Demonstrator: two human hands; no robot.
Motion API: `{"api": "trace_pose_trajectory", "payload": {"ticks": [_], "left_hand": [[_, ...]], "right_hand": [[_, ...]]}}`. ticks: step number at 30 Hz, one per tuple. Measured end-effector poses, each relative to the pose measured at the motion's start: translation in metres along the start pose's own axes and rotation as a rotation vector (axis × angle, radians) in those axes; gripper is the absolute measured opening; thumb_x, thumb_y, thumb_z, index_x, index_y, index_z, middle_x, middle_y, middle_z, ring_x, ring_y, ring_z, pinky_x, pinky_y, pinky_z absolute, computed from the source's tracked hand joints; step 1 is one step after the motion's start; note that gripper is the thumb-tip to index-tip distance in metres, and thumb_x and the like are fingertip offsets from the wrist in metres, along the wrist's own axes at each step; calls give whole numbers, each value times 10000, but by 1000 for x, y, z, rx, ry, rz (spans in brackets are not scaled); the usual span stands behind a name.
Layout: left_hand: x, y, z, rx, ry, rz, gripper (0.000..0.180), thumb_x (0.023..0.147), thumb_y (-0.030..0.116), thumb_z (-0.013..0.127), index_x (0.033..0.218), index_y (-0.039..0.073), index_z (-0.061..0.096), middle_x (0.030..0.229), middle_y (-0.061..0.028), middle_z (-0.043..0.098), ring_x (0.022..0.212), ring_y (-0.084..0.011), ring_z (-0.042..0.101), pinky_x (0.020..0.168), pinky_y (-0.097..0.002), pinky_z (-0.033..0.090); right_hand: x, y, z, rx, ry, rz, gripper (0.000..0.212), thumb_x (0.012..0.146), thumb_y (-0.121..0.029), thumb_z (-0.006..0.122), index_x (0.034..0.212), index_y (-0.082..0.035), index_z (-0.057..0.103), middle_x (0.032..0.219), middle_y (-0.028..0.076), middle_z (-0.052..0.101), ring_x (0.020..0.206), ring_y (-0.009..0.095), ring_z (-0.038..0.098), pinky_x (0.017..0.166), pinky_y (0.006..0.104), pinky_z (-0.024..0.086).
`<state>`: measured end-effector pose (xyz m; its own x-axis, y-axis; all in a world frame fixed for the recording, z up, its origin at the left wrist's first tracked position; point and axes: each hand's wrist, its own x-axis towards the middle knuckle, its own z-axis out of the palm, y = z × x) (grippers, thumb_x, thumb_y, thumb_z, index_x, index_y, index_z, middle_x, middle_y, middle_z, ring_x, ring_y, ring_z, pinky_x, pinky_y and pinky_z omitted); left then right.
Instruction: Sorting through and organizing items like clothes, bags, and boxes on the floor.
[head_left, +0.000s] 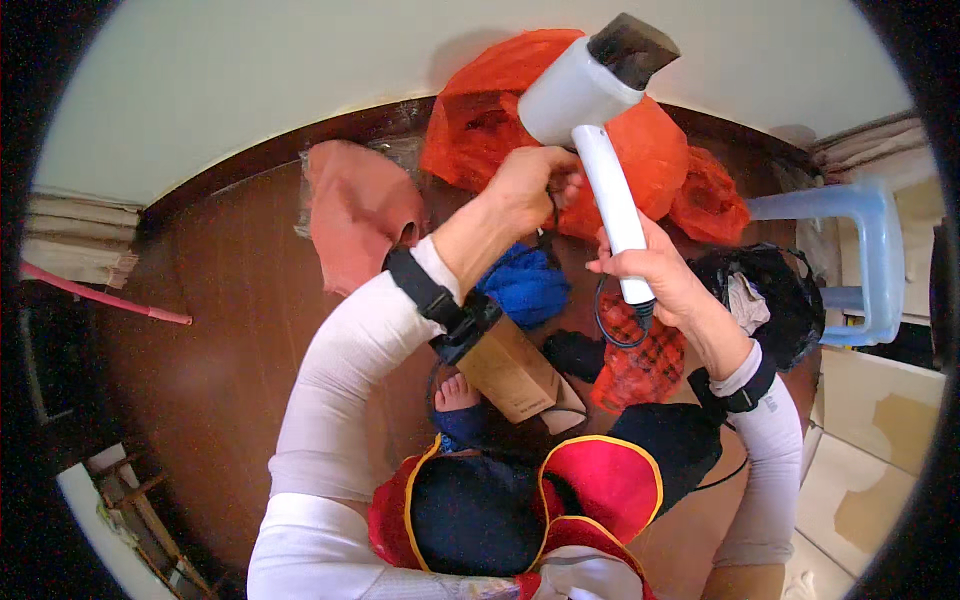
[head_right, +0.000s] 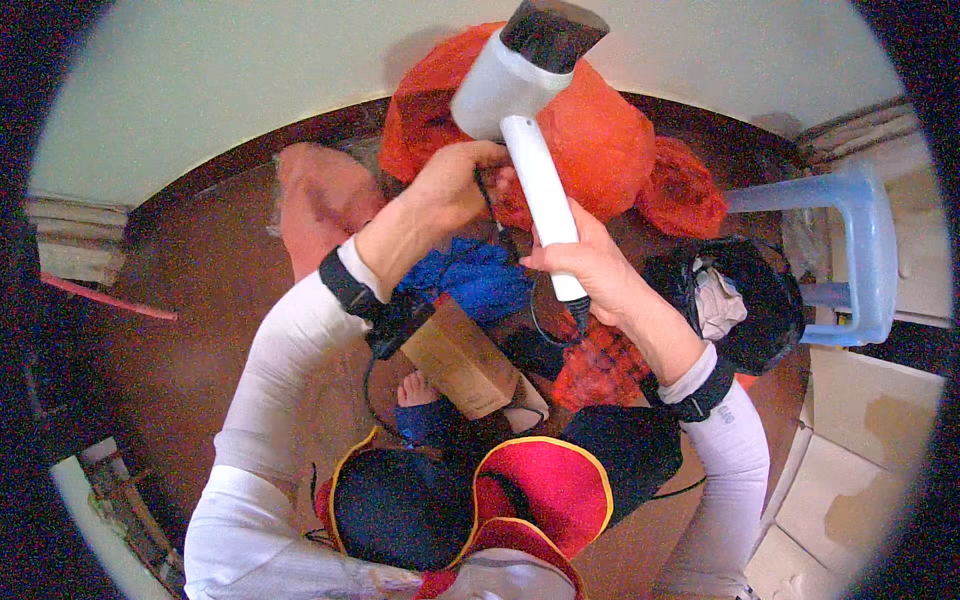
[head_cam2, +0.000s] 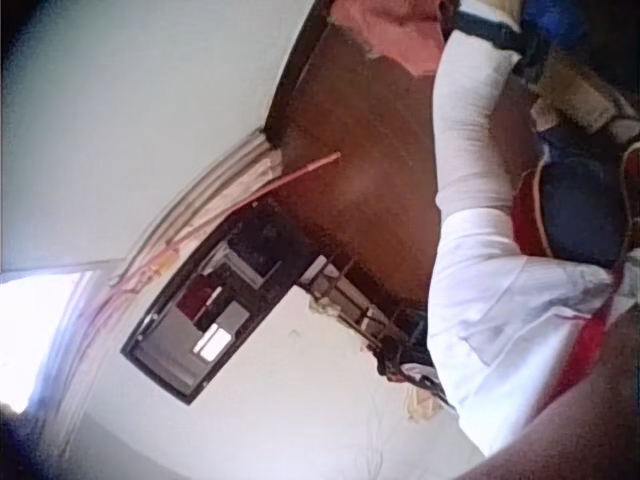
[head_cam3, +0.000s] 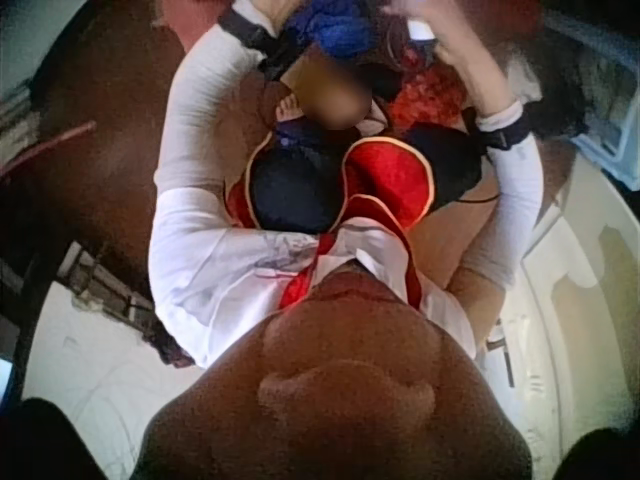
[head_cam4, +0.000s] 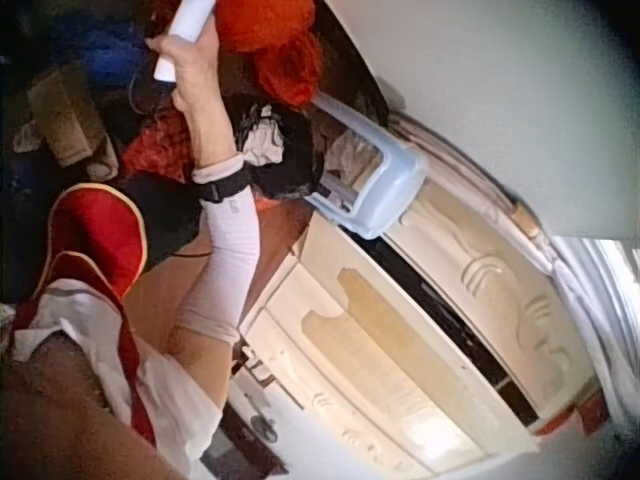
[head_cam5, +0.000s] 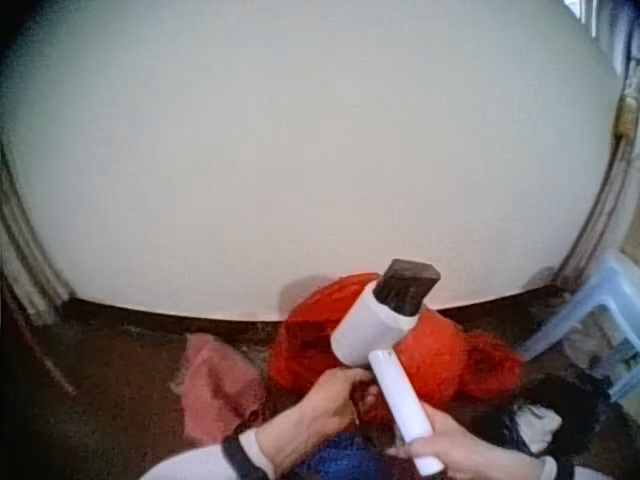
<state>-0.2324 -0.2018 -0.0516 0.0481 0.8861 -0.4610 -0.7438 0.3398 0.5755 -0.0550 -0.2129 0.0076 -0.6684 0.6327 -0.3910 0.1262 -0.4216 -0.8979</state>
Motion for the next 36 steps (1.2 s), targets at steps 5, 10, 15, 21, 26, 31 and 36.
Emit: {"api": "trace_pose_trajectory", "payload": {"ticks": [5,10,15,21,26,31,36], "left_hand": [[-23,-36,9,-88,-115,-64,278,887,296,417,1038,75,491,892,-76,580,821,-178,549,728,-303,417],[-44,-70,1,494,-540,-86,370,873,345,479,1095,55,422,922,-73,568,823,-187,557,762,-321,436],[-45,-73,-73,1710,-427,185,342,841,266,511,1094,50,429,792,-104,596,744,-187,586,646,-326,457],[-61,-7,-103,919,-52,-10,357,879,387,416,911,45,511,662,-75,577,655,-196,578,593,-314,461],[-97,65,4,326,-141,78,396,917,411,335,1015,60,489,689,-41,537,705,-208,594,603,-333,481],[-78,45,53,333,-257,33,449,909,435,328,1190,98,422,887,-93,572,813,-216,598,684,-348,500],[-59,22,58,136,-168,345,390,916,293,394,1175,0,392,870,-103,516,792,-208,573,702,-312,505]], "right_hand": [[3,-21,7,3,159,-50,300,631,-48,591,912,-31,490,749,18,501,672,116,534,650,231,436],[5,-33,-28,-107,278,-153,333,622,-49,585,940,-31,488,747,6,491,659,94,503,620,215,400],[-6,-59,-43,-181,431,-361,362,620,-75,602,964,-24,504,765,-8,498,676,91,489,633,220,395],[-37,-102,-96,-101,512,-576,492,695,-57,589,1158,19,444,893,49,541,781,121,541,711,219,437],[-35,-82,-101,-109,413,-333,438,688,-125,613,1084,12,484,940,94,582,766,149,576,703,247,460],[-12,-37,-32,18,138,-225,425,632,-81,588,1043,-14,503,940,99,591,888,168,579,751,259,455],[-13,-12,-4,157,-44,-31,502,632,-69,593,1109,3,452,971,69,543,920,168,562,779,266,439]]}}
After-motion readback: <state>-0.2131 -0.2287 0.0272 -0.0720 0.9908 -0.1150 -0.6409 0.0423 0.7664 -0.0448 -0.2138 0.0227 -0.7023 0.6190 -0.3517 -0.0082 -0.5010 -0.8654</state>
